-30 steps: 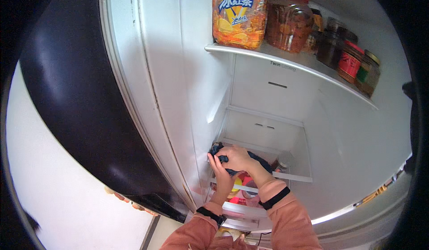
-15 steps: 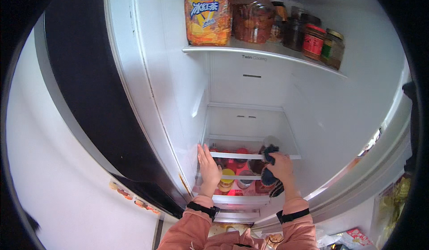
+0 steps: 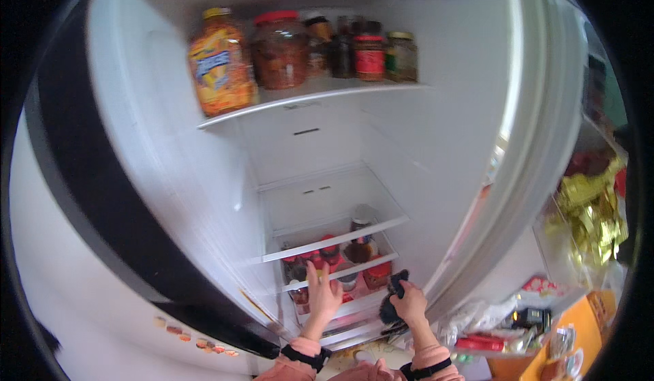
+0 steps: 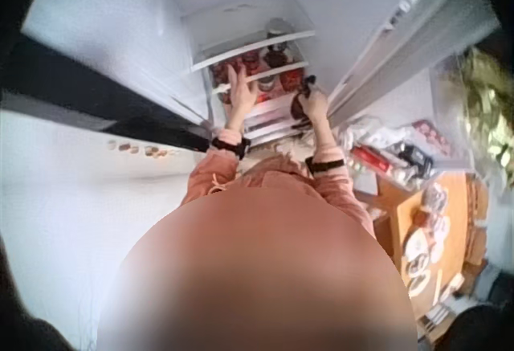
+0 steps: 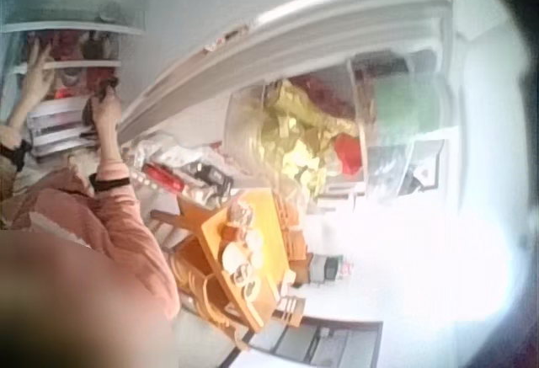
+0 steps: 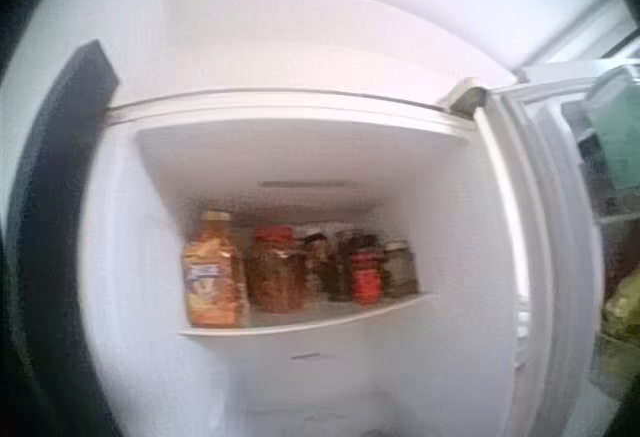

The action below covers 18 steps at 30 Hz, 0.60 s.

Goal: The person wipes the interior walls and shelves of an open refrigerator with a dark cloth. After cleaning, they pick up several jars and bottles from the shelves, briefly inspect them, and place them back in different positions.

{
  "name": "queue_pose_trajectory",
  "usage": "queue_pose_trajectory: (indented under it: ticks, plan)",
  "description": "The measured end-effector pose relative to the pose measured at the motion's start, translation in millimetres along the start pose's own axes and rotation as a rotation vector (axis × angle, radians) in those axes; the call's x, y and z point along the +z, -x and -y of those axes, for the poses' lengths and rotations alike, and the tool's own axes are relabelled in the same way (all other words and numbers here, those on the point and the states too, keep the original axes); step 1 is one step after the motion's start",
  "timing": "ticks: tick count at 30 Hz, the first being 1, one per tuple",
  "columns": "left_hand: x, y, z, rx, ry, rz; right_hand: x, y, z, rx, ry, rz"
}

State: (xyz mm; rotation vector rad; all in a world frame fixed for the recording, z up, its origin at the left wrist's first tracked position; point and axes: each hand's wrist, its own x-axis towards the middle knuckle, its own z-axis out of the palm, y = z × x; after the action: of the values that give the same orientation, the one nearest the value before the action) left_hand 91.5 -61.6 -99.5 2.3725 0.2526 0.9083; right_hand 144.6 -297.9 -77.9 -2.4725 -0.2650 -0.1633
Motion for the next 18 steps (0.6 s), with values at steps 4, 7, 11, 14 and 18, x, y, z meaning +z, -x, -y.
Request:
queue_pose_trajectory:
  ticks: [4, 7, 11, 14, 18]
  plan:
    - [41, 70, -26, -0.106, 0.317, 0.599, -45, 79, -2, -0.116, -0.132, 0.075]
    - [43, 117, -23, -0.179, 0.422, 1.026, -90, 142, -11, -0.049, -0.241, 0.044]
    - [33, 157, -4, -0.162, 0.279, 1.216, -157, 207, -45, 0.099, -0.441, -0.216]
    - [31, 173, 17, -0.211, 0.26, 1.258, -198, 248, -91, 0.359, -0.524, -0.475]
    - [33, 191, 36, -0.403, 0.253, 1.252, -240, 293, -180, 0.623, -0.329, -0.864]
